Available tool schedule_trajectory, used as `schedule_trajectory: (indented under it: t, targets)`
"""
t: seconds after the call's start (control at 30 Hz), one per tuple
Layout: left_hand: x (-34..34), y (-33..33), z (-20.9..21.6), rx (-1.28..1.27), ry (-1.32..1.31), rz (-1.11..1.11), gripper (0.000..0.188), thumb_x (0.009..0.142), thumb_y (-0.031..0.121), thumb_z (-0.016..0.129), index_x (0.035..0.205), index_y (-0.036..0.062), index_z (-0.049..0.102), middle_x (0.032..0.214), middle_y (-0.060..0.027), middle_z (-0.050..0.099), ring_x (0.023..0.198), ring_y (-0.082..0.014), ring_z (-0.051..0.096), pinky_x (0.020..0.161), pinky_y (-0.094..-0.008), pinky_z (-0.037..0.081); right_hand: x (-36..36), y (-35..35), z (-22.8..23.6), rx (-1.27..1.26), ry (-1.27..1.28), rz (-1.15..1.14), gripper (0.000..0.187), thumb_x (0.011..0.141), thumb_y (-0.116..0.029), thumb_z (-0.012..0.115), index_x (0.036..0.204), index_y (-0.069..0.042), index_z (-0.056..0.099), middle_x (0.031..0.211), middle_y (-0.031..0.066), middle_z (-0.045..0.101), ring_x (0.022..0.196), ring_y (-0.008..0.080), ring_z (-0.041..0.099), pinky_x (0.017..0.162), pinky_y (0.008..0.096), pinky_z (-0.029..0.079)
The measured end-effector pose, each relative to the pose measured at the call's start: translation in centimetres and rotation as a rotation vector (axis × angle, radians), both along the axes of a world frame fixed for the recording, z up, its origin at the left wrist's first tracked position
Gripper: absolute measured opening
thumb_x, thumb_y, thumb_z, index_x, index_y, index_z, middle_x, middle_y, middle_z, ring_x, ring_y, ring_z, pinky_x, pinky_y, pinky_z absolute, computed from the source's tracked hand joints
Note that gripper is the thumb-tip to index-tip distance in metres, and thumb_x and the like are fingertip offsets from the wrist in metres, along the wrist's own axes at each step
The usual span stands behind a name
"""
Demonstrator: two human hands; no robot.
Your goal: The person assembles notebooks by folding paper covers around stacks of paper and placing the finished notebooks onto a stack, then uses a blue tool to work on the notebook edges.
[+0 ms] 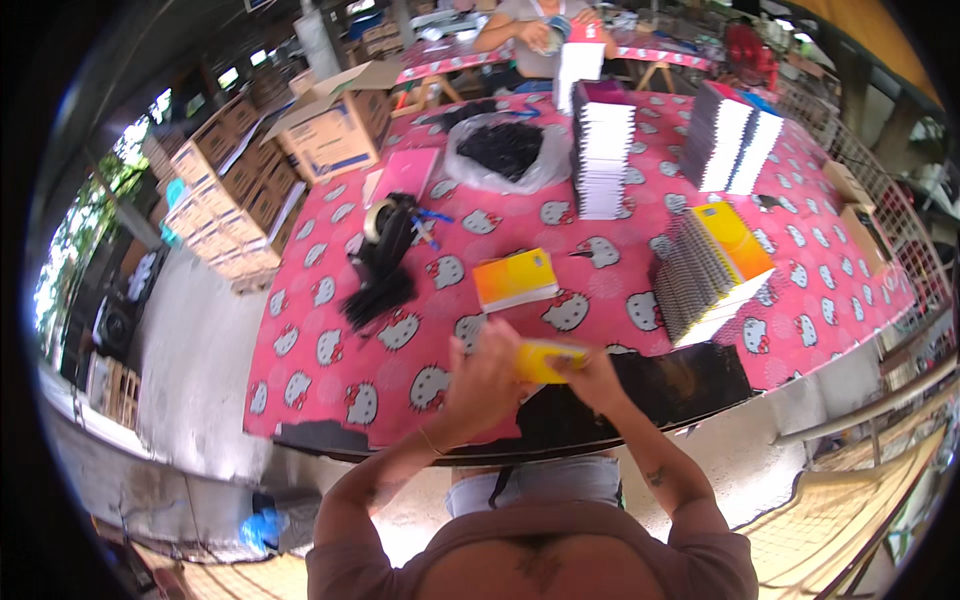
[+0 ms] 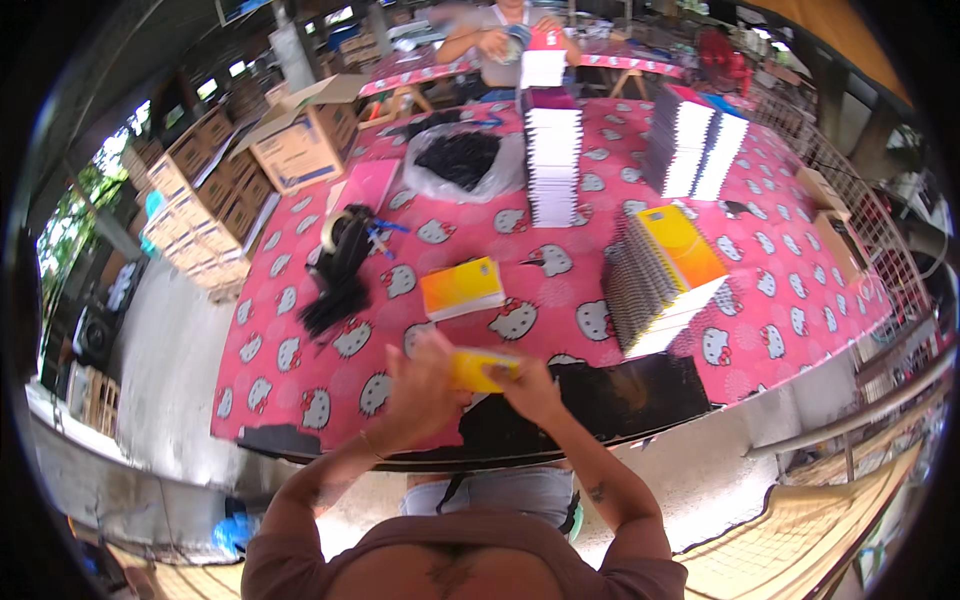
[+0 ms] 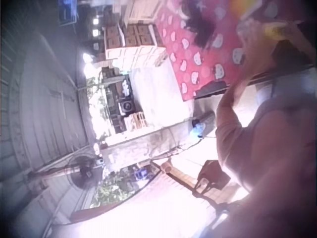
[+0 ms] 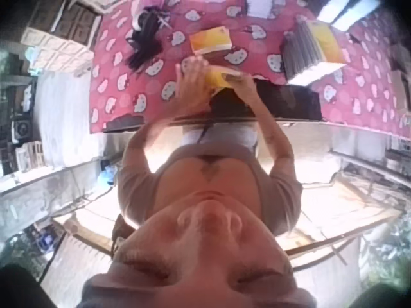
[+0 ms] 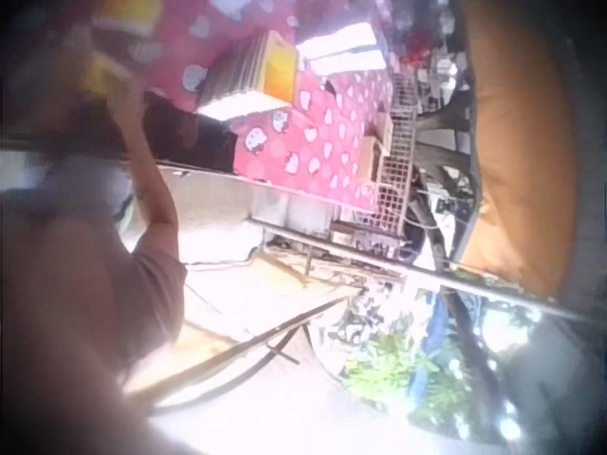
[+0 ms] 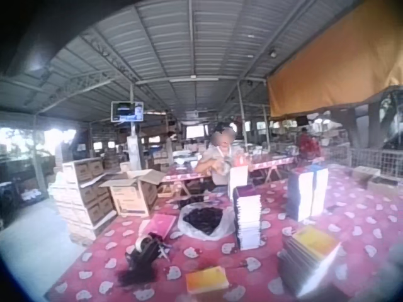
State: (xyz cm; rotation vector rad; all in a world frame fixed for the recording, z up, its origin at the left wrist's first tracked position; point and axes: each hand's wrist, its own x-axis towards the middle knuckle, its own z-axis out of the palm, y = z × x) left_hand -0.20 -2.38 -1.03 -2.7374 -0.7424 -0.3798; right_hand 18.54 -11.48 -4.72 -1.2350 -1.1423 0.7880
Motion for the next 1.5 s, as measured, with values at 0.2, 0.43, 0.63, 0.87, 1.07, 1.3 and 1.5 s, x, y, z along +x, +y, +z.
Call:
schedule_trajectory:
  t: [0.2,0.43,0.63,0.87,1.07,1.3,1.5]
  targets:
    - [-0.7,-1.3,2.1,-0.036,-0.039,-0.338,0.084,0.088,0.049,0.060,0.142,-0.0120,0.038,0.147,-0.0314,0.040,0.141,-0.0447,0.035,0.114,-0.0624,0.023,0.3,-0.1,1.5,-0.083,0.074,0.030,0.029,0.096,-0.015,0.065,0.121,-0.001,0.066,0.097,0.0062,0.073,0.086,0.0103,0.064,0.078,0.0281,0.052]
    - [0.4,0.3,1.3,0.087,0.004,-0.217,0.087,0.089,0.061,0.053,0.143,-0.0066,0.042,0.151,-0.0273,0.039,0.146,-0.0390,0.032,0.115,-0.0616,0.022,-0.4,0.2,2.0,-0.074,0.112,0.055,0.027,0.097,-0.015,0.064,0.120,-0.001,0.066,0.099,0.0041,0.074,0.087,0.0078,0.063,0.078,0.0288,0.052]
    - [1.2,1.8,1.4,0.078,-0.167,-0.157,0.088,0.089,0.063,0.054,0.145,-0.0029,0.043,0.153,-0.0223,0.039,0.147,-0.0370,0.031,0.116,-0.0618,0.017,-0.8,0.4,1.6,-0.129,0.053,0.097,0.028,0.097,-0.013,0.064,0.122,-0.001,0.065,0.103,0.0048,0.073,0.093,0.0080,0.063,0.081,0.0284,0.052]
    - [2.5,2.4,1.9,0.150,-0.119,-0.098,0.087,0.091,0.067,0.047,0.145,-0.0005,0.044,0.153,-0.0202,0.041,0.147,-0.0336,0.033,0.117,-0.0596,0.015,-1.1,1.4,0.5,-0.183,0.011,0.076,0.025,0.093,-0.008,0.067,0.117,-0.001,0.067,0.093,0.0034,0.073,0.085,0.0085,0.064,0.076,0.0293,0.053]
    - [2.8,1.0,-1.0,-0.107,-0.160,-0.340,0.086,0.091,0.057,0.054,0.148,-0.0046,0.038,0.156,-0.0237,0.035,0.148,-0.0359,0.028,0.117,-0.0616,0.016,0.4,2.6,-5.0,0.007,-0.014,0.022,0.022,0.092,-0.006,0.066,0.113,-0.001,0.067,0.091,0.0049,0.073,0.085,0.0096,0.064,0.076,0.0306,0.053]
    - [2.6,-0.2,-1.5,-0.217,-0.287,-0.384,0.062,0.095,0.039,0.060,0.141,-0.0007,0.046,0.140,-0.0196,0.053,0.132,-0.0335,0.048,0.114,-0.0564,0.024,1.2,2.3,-5.8,0.031,-0.079,0.094,0.032,0.088,-0.003,0.069,0.119,0.000,0.064,0.106,0.0099,0.072,0.096,0.0172,0.067,0.083,0.0326,0.053]
    - [3.3,2.1,-1.2,-0.416,-0.380,-0.401,0.032,0.092,0.025,0.067,0.119,0.0082,0.061,0.106,-0.0099,0.068,0.097,-0.0304,0.065,0.108,-0.0515,0.034,1.6,0.7,-0.8,-0.064,-0.343,0.054,0.039,0.086,-0.009,0.074,0.122,-0.001,0.064,0.106,0.0100,0.071,0.095,0.0179,0.067,0.084,0.0321,0.053]
